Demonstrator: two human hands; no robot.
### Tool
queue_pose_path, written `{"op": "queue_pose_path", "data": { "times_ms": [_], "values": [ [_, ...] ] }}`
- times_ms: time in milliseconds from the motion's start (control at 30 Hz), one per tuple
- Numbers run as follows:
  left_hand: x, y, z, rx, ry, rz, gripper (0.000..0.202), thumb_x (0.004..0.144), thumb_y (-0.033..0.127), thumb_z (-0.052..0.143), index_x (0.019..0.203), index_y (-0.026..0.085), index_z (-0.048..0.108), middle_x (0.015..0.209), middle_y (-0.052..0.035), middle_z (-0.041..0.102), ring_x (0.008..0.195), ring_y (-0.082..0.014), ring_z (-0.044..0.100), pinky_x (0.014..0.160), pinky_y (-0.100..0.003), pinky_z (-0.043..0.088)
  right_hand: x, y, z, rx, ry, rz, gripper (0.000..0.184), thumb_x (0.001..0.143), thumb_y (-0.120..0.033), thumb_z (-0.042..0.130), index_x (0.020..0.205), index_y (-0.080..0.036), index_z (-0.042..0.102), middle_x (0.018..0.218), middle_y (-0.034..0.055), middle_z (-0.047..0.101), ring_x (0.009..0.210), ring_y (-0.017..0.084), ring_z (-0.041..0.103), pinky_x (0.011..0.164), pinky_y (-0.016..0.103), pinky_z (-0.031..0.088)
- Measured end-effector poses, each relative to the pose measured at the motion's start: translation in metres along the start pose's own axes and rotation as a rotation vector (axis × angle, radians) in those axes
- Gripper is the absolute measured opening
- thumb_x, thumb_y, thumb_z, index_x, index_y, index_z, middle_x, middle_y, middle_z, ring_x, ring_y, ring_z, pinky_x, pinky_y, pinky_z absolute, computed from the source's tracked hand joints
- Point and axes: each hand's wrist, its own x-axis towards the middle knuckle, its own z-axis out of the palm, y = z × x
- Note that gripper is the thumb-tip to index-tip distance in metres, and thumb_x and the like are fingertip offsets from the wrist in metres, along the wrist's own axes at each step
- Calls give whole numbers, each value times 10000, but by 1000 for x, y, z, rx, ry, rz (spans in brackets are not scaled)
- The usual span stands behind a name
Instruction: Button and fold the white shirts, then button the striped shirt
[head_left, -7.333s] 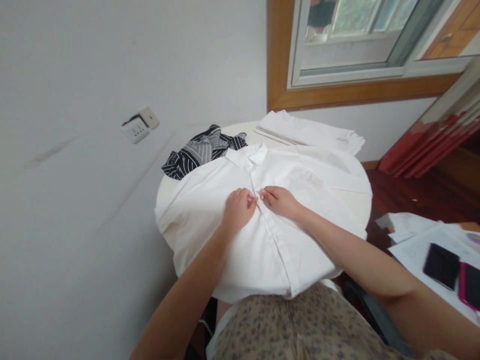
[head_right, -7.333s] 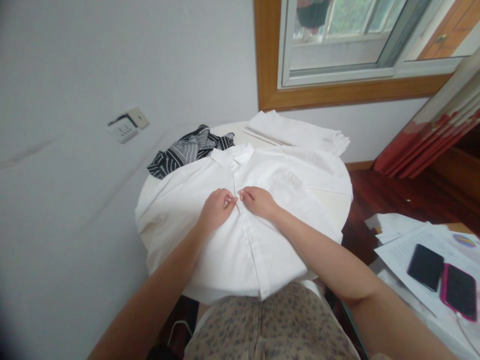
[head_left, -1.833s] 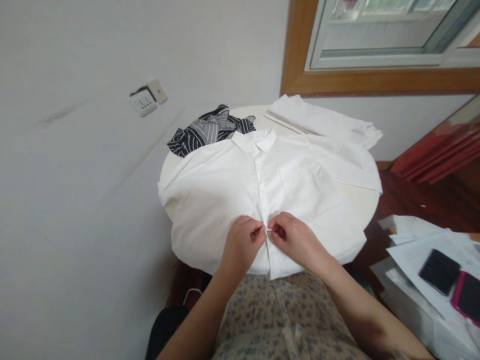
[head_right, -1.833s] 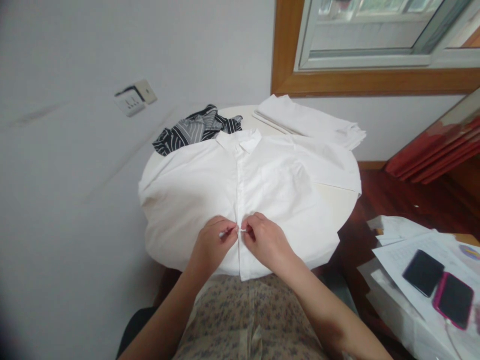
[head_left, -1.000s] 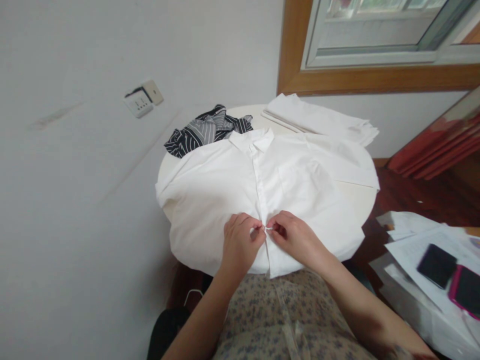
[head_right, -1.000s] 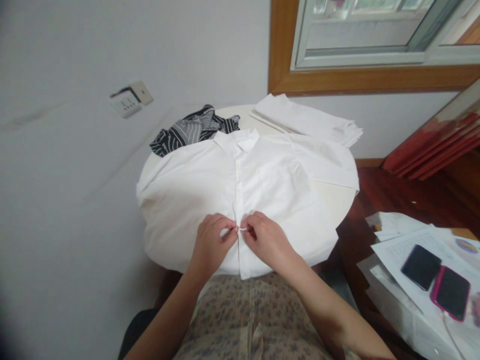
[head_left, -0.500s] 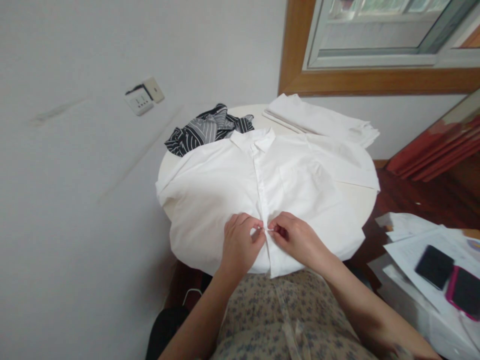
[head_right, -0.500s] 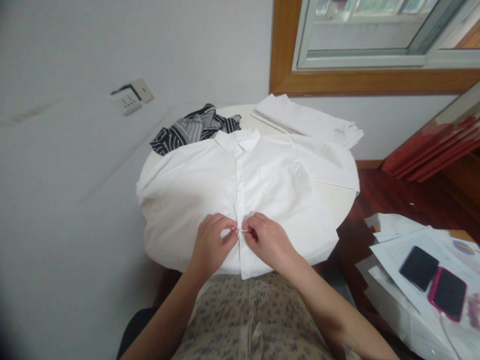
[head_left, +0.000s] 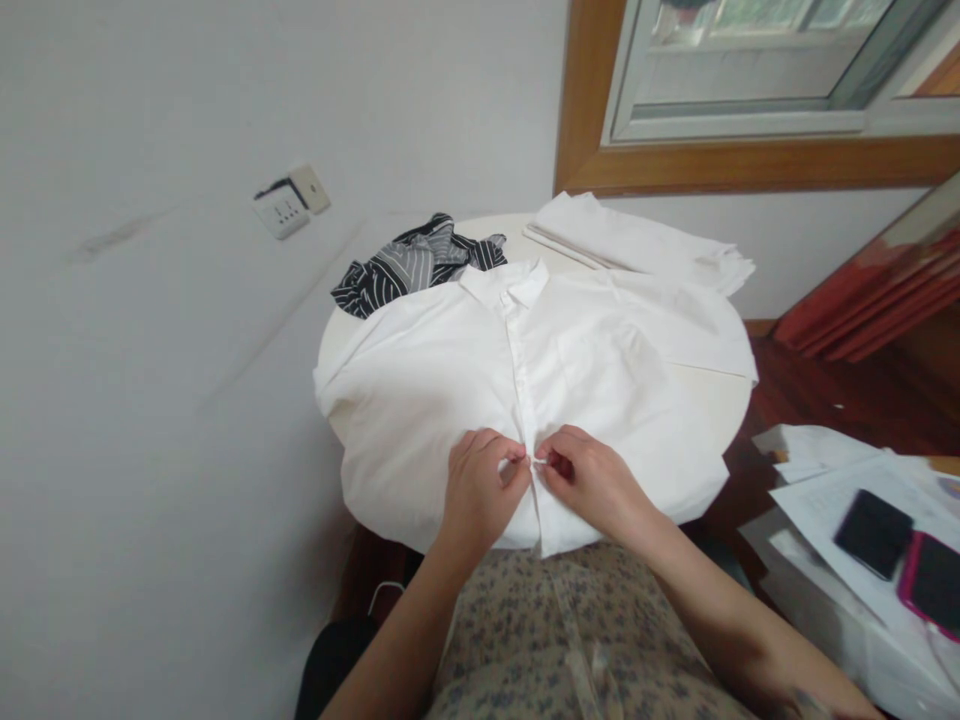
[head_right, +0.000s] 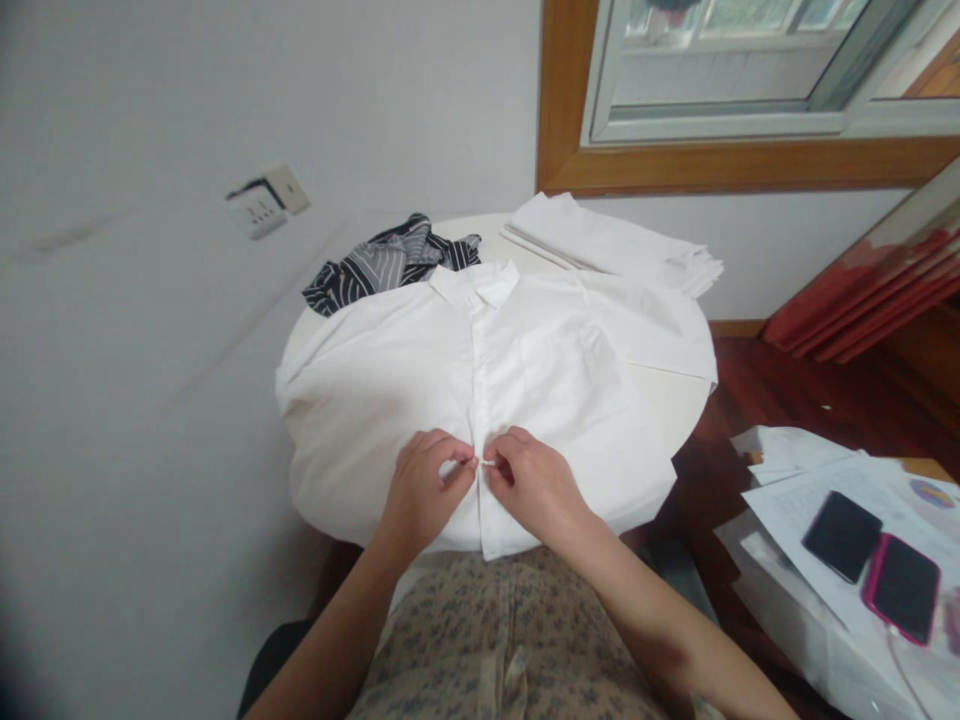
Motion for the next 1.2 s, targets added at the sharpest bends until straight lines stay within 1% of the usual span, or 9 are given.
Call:
{"op": "queue_pose_path", "data": {
  "times_ms": [133, 233, 367, 467, 600, 700, 833, 1067, 1200],
  "values": [
    [0, 1, -1, 1, 0, -4, 54, 761, 156, 606, 753, 209, 614, 790, -17, 640, 811, -193, 562, 794, -351, 405, -2, -3, 2, -12, 23, 48, 106, 796, -146, 577, 873, -204, 621, 810, 0, 575, 652, 115, 540, 616, 231, 407],
    [0, 1, -1, -3, -1, -11, 67, 755, 145, 611, 751, 212, 617, 790, -16, 640, 813, -195, 559, 793, -351, 404, 0, -3, 0, 8, 5, 63, 126, 783, -139, 588, 886, -203, 622, 820, 1, 580, 650, 113, 542, 612, 229, 409],
    [0, 2, -1, -21, -3, -21, 58, 768, 154, 610, 757, 210, 621, 798, -15, 645, 818, -194, 560, 796, -352, 407, 5, 1, -4, 14, -40, -19, 74, 836, -156, 559, 871, -192, 613, 785, 5, 578, 720, 133, 564, 654, 235, 418],
    [1, 2, -1, -35, -1, -25, 53, 792, 171, 598, 760, 208, 619, 802, -13, 650, 818, -190, 560, 801, -353, 408, 11, 2, -5, -117, -47, -75, 115, 913, -220, 495, 860, -184, 590, 814, 26, 589, 756, 151, 572, 662, 250, 411],
    [1, 2, -1, -41, 1, -31, 63, 808, 188, 598, 754, 210, 621, 798, -12, 648, 821, -189, 559, 801, -351, 406, 13, 0, -4, -350, -60, -179, 178, 957, -283, 438, 898, -189, 576, 858, 46, 591, 756, 165, 566, 617, 258, 388],
    [1, 2, -1, -39, -13, -43, 57, 805, 188, 605, 758, 212, 628, 795, -13, 643, 825, -192, 557, 798, -351, 401, 11, 0, -2, -436, -60, -271, 182, 966, -282, 421, 915, -186, 567, 876, 59, 593, 817, 184, 564, 642, 265, 398],
    [0, 1, 0, -28, -28, -53, 57, 799, 177, 604, 783, 216, 642, 810, -12, 643, 842, -197, 551, 800, -354, 390, 8, 3, 1, -505, -40, -309, 164, 960, -254, 426, 904, -182, 562, 872, 63, 591, 821, 192, 555, 654, 274, 408],
    [2, 0, 0, -35, -52, -61, 59, 809, 185, 597, 790, 210, 646, 823, -14, 647, 848, -196, 550, 794, -346, 388, 13, 14, 7, -424, -2, -382, 139, 937, -217, 450, 874, -176, 566, 835, 52, 593, 823, 179, 562, 688, 268, 429],
    [3, 0, -1, -66, -53, -61, 70, 826, 208, 589, 783, 207, 643, 804, -16, 646, 833, -192, 557, 792, -341, 397, 13, 15, 2, -329, -8, -320, 160, 939, -221, 445, 859, -177, 576, 817, 48, 597, 798, 175, 568, 686, 270, 437]
  ]
}}
